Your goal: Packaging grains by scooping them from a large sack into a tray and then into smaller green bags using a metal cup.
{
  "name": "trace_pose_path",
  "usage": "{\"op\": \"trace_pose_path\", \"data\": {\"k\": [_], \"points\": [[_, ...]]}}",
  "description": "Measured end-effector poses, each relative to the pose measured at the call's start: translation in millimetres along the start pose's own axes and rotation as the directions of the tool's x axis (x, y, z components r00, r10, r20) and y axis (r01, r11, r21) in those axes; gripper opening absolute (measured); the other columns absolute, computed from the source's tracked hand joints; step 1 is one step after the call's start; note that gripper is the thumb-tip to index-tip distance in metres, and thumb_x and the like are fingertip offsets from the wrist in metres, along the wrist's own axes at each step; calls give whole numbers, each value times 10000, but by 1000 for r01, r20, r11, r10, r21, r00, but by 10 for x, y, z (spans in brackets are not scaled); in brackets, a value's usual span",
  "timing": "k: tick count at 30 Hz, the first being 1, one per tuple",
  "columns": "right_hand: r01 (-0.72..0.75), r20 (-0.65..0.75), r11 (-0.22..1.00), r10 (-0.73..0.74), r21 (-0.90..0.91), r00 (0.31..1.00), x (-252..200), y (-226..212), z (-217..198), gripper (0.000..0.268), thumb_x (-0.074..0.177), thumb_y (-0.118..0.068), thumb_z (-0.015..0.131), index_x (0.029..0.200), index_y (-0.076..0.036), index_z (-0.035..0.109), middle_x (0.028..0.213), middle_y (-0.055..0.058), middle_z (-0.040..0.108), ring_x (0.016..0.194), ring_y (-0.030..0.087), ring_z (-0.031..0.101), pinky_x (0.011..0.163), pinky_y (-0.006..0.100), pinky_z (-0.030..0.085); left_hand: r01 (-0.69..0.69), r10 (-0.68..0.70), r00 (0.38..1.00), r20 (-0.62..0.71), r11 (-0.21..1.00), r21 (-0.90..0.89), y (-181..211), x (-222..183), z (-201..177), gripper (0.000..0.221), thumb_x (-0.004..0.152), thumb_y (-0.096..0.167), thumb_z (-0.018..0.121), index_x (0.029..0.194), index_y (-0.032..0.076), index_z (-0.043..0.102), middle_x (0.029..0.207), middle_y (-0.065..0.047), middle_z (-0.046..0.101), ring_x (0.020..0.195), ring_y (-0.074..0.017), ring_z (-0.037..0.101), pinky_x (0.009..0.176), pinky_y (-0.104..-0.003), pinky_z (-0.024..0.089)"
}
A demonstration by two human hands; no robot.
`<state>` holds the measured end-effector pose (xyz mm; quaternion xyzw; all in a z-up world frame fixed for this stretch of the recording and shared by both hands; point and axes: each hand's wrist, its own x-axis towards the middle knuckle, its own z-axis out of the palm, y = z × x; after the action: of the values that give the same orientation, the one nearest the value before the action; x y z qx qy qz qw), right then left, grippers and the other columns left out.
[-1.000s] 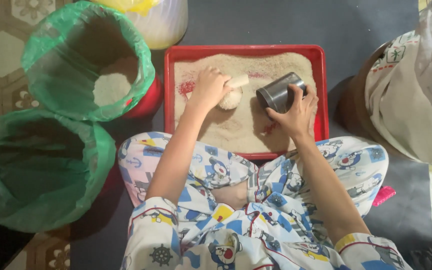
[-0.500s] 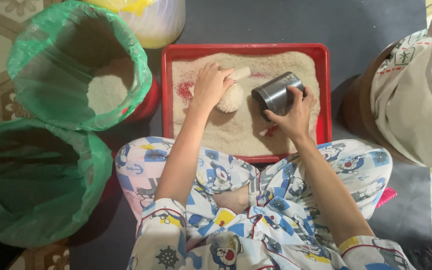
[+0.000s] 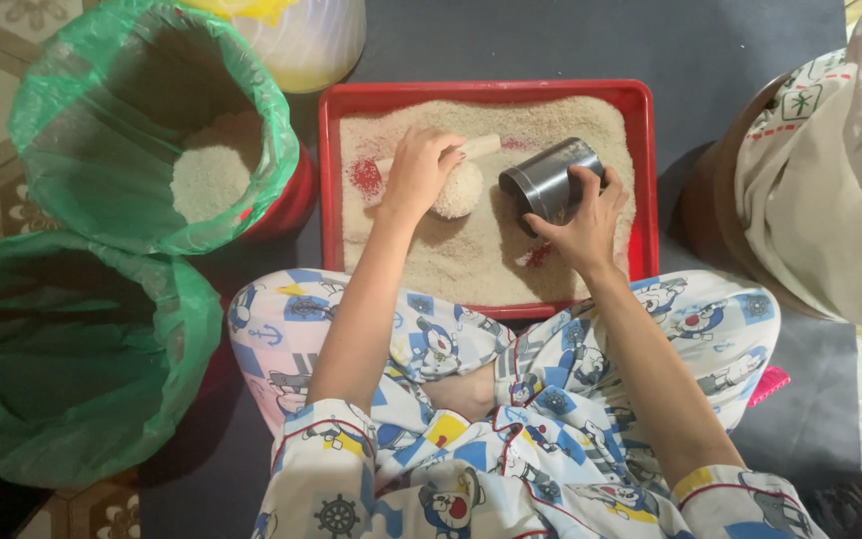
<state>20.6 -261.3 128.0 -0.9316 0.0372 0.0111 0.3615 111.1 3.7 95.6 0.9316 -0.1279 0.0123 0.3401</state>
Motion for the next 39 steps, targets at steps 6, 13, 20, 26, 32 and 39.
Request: {"op": "trace_pose_path", "data": {"k": [6, 13, 20, 26, 32, 39], "points": [[8, -6, 1000, -8, -14, 1000, 9, 31, 15, 928, 737, -416, 941, 1420, -202, 350, 1449, 200, 202, 1370, 486, 222, 1113, 636, 399, 3, -2, 1000, 21, 998, -58, 30, -9, -18, 218, 977, 139, 678, 1164, 216, 761, 1034, -97, 667, 1053, -321, 643, 952, -465, 522], [25, -9, 999, -25, -21, 1000, 3, 43, 13, 930, 738, -439, 938, 1423, -193, 359, 1452, 215, 198, 1367, 500, 217, 1102, 659, 393, -31, 35, 999, 41, 996, -78, 62, -22, -34, 175, 987, 178, 688, 1139, 199, 771, 988, -81, 636, 1006, -294, 644, 933, -424, 522], [-3, -1, 1000, 3, -9, 1000, 7, 29, 13, 924, 736, -406, 940, 1424, -192, 362, 1461, 210, 198, 1381, 501, 202, 1120, 654, 383, -48, 52, 998, 43, 995, -86, 163, -55, -137, 154, 948, 230, 736, 1093, 206, 782, 958, -84, 653, 982, -313, 650, 918, -451, 524], [-2, 4, 1000, 2, -4, 1000, 7, 45, 14, 928, 732, -414, 942, 1421, -200, 357, 1458, 203, 194, 1378, 491, 206, 1123, 649, 379, -29, 35, 996, 85, 997, -69, 217, -68, -169, 115, 946, 274, 741, 1040, 231, 790, 928, -57, 697, 989, -301, 661, 931, -453, 500], [10, 1, 1000, -10, -2, 1000, 23, 70, 32, 932, 731, -423, 942, 1421, -199, 357, 1452, 199, 199, 1362, 477, 223, 1121, 640, 378, -38, 45, 993, 105, 997, -68, 180, -47, -151, 105, 934, 271, 753, 1020, 234, 800, 931, -65, 719, 984, -310, 653, 926, -450, 490], [8, -5, 1000, -8, -14, 1000, 14, 70, 24, 923, 729, -410, 945, 1418, -204, 367, 1455, 202, 204, 1382, 488, 207, 1132, 631, 372, -19, 31, 989, 146, 996, -84, 166, -60, -167, 114, 931, 263, 752, 1034, 255, 801, 990, -61, 731, 1029, -319, 630, 952, -463, 471]]}}
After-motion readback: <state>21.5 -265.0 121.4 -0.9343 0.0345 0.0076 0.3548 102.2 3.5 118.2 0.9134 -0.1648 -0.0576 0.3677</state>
